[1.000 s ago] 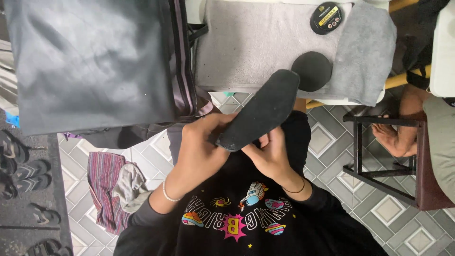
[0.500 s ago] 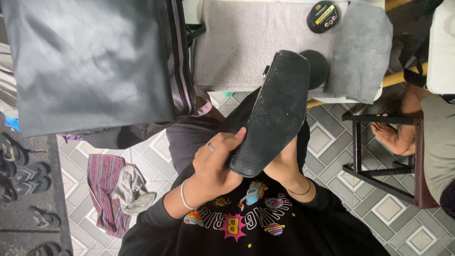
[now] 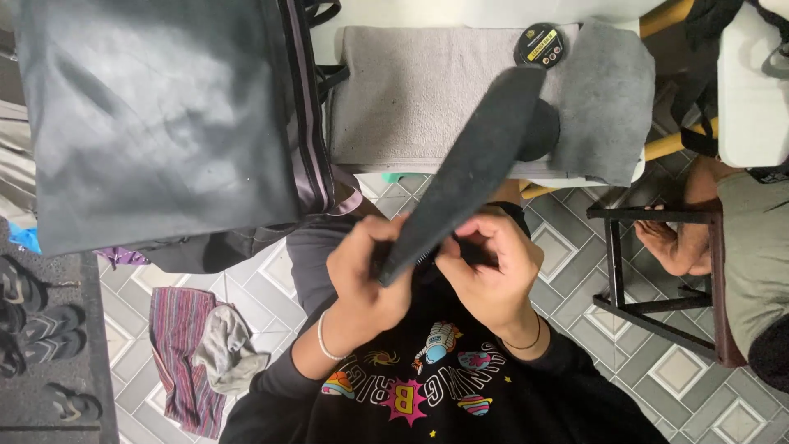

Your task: The person cleans a black bag using a round sponge and a cleaning balm. They apply the balm to the sponge and wipe the exterior and interior surfaces of the bag, including the zipper area.

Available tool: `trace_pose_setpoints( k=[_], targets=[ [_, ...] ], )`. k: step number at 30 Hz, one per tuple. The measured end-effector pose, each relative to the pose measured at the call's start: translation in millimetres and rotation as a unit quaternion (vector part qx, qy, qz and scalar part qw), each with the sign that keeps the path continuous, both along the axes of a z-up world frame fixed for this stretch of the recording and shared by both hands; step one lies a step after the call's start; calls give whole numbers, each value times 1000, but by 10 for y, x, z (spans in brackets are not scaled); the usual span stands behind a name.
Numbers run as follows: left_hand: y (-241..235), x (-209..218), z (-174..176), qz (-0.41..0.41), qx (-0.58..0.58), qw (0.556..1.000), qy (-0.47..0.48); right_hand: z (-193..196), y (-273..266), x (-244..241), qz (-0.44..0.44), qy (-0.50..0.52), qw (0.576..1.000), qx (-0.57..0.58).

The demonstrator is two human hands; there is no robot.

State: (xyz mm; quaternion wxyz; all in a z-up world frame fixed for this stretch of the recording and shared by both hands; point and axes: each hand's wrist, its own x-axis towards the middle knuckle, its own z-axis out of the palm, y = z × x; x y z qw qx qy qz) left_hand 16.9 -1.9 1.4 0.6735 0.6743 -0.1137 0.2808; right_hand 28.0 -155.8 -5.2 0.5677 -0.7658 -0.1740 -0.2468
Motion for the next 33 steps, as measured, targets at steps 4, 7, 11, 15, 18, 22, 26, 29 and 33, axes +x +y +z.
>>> trace_pose_setpoints(
  k=[4, 7, 11, 15, 18, 22, 26, 29, 33],
  targets=[
    [-34, -3, -22, 11, -52, 999, -8, 281, 159, 76, 6, -28, 1000, -5],
    [-26, 15, -70, 49, -38, 998, -28, 306, 171, 88, 5, -29, 999, -36],
    [-51, 71, -369, 53, 16, 993, -103, 334, 187, 120, 31, 48, 995, -77],
    [-78, 121, -548, 67, 42, 986, -144, 140, 209, 103, 8, 30, 997, -77],
    [-44, 156, -559, 64, 21, 994, -87, 3, 193, 100, -67, -40, 989, -125],
    [-74, 252, -145, 66, 23, 996, -48, 134, 195, 208, -37, -31, 987, -153],
    [-43, 328, -107, 54, -1, 998, -37, 231, 150, 305, 22, -54, 984, -171],
    [34, 345, -27, 39, -33, 999, -19, 231, 116, 349, 45, -86, 979, -177],
    [195, 364, 70, 12, -68, 995, 72, 291, 64, 506, 81, -107, 979, -156]
  ],
)
